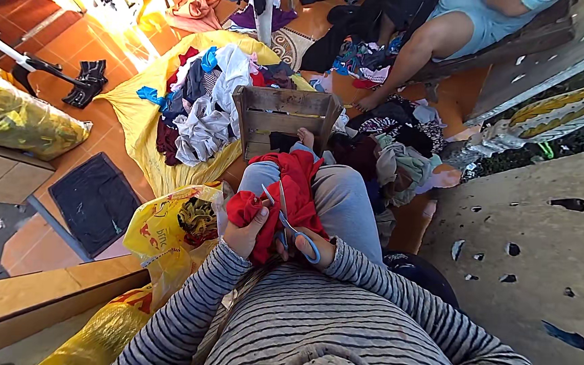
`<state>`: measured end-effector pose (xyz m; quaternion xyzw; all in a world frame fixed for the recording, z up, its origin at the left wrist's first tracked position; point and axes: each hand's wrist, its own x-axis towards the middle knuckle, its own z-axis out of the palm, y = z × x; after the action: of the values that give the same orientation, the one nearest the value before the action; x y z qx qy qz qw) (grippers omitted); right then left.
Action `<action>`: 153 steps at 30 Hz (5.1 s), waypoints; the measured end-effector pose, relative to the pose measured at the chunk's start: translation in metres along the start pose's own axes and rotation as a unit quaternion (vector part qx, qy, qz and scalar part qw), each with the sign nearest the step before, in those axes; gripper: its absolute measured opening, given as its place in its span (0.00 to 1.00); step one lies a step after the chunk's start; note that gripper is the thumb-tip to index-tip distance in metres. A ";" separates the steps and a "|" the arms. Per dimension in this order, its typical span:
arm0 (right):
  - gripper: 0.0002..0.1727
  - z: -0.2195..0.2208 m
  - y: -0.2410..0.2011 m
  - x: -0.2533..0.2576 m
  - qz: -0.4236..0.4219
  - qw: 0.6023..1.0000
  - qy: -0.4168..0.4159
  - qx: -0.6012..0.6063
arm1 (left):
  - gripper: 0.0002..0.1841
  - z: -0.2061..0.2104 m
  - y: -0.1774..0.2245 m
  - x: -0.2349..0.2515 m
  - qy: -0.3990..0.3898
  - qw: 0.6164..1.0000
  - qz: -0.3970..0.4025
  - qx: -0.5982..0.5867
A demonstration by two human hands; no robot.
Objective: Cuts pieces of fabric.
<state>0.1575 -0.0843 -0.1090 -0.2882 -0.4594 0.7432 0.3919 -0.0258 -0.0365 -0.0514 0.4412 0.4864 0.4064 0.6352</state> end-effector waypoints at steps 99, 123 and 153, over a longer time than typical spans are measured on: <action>0.11 -0.011 -0.086 0.031 -0.148 0.874 0.426 0.178 | 0.14 -0.035 0.030 0.009 -0.147 0.985 -0.066 -0.063; 0.15 -0.041 -0.083 -0.001 0.167 0.948 0.122 -0.243 | 0.09 -0.023 0.058 0.014 0.030 0.992 -0.039 -0.118; 0.47 -0.012 -0.040 0.042 -0.087 0.957 -0.035 -0.273 | 0.08 -0.031 0.094 0.015 -0.044 0.983 0.126 -0.126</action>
<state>0.1575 -0.0320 -0.0802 -0.3166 -0.6820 0.5618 0.3450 -0.0611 0.0086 0.0301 0.4329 0.3434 0.5211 0.6505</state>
